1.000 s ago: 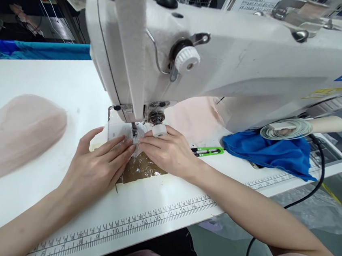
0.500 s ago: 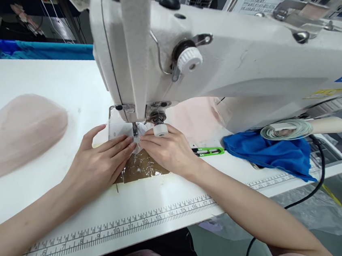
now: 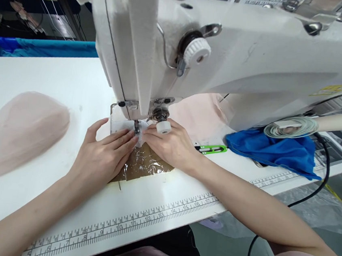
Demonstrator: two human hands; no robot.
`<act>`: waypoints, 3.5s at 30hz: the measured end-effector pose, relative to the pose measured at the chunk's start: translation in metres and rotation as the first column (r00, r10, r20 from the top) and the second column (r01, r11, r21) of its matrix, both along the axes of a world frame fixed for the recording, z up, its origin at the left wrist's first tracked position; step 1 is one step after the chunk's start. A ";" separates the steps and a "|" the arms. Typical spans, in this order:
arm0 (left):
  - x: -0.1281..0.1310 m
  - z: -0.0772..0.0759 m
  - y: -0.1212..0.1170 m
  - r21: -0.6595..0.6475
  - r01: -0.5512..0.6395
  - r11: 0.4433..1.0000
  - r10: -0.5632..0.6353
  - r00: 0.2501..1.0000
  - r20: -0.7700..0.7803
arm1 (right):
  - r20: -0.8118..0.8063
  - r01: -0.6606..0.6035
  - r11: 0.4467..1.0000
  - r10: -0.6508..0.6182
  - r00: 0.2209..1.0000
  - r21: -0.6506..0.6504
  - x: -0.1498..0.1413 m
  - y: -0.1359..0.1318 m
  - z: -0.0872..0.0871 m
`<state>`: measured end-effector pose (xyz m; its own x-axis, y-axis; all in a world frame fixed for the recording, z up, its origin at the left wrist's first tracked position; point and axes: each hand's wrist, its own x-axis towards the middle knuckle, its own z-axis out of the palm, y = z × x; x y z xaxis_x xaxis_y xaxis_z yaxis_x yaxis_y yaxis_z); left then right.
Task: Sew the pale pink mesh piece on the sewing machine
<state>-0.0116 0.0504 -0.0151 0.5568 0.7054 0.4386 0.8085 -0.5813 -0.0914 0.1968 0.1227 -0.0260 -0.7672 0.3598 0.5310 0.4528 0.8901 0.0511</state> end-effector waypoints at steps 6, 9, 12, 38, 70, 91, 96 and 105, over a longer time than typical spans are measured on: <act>-0.001 -0.001 0.002 -0.015 -0.011 1.000 0.012 1.000 0.024 | 0.011 0.025 1.000 -0.025 1.000 -0.016 0.000 0.001 -0.001; -0.001 -0.001 0.002 -0.003 -0.004 1.000 0.004 1.000 0.015 | -0.009 0.021 0.999 -0.021 1.000 -0.035 0.000 0.001 -0.002; 0.000 -0.001 0.002 0.012 0.001 1.000 -0.001 1.000 0.011 | 0.000 0.032 0.999 -0.032 0.999 -0.005 0.000 0.001 -0.002; -0.001 -0.003 0.003 0.019 0.005 1.000 -0.005 1.000 -0.017 | -0.033 0.070 0.990 -0.067 0.997 0.119 -0.001 0.004 -0.007; -0.015 0.019 0.000 0.104 0.007 0.995 -0.008 1.000 0.014 | -0.045 -0.075 0.997 0.075 0.996 -0.008 -0.008 -0.027 0.004; -0.019 0.013 0.009 -0.306 0.066 0.950 -0.023 0.990 0.142 | -0.021 0.056 0.992 -0.058 0.998 -0.109 -0.004 -0.034 0.011; -0.011 0.006 0.007 -0.250 0.070 0.966 -0.042 0.993 0.114 | 0.072 0.097 0.970 -0.083 0.994 -0.221 -0.003 -0.033 0.012; 0.000 -0.008 -0.005 -0.058 0.032 0.998 -0.031 0.999 0.018 | 0.075 0.188 0.942 -0.174 0.982 -0.277 -0.002 -0.023 0.009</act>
